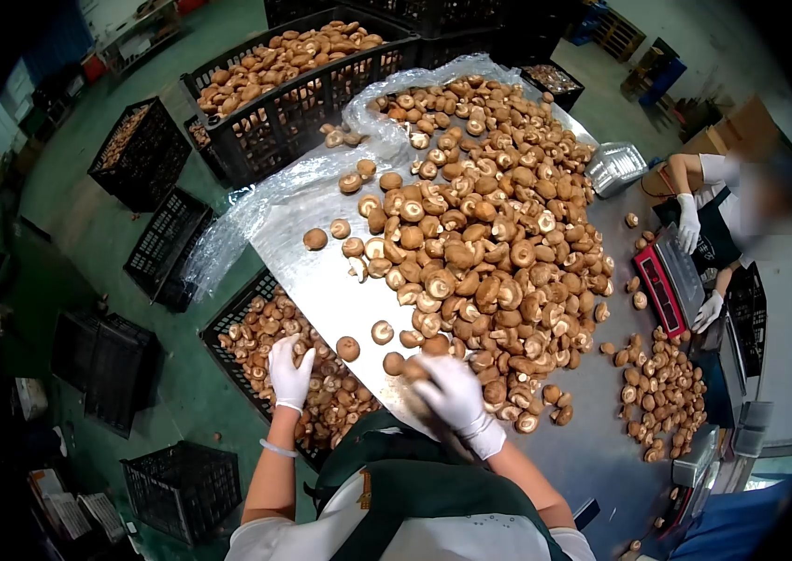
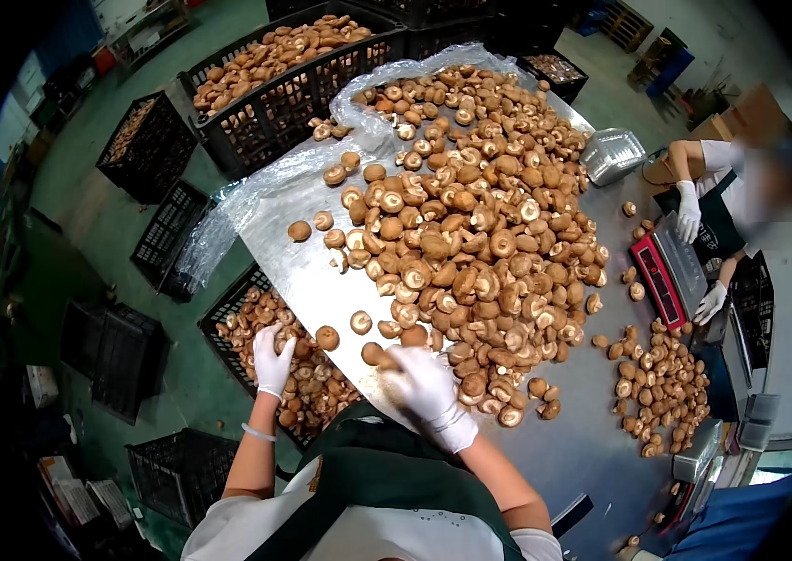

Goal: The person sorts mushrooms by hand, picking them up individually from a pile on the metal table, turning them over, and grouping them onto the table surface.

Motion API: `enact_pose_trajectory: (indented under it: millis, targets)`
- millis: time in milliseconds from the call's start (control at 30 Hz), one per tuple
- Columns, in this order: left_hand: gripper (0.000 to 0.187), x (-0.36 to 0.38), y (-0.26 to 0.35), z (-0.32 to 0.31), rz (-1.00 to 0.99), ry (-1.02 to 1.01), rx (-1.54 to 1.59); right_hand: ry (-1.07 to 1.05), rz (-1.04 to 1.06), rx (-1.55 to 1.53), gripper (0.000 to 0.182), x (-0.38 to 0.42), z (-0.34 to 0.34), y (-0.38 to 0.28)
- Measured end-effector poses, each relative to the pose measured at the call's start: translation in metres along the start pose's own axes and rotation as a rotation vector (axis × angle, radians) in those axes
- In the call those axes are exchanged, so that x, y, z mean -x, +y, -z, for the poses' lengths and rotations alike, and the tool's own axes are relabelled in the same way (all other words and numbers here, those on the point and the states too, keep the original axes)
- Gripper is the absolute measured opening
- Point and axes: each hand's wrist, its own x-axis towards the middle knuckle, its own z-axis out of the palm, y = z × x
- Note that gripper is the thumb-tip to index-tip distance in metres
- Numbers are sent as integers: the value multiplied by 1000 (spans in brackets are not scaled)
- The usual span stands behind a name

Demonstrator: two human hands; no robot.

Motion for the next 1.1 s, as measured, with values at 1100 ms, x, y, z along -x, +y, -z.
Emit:
enact_pose_trajectory:
  millis: [1100]
  targets:
    - [55, 12, 95, -73, -597, -346, 27, -53, 89, 620, 63, -63, -16, 40]
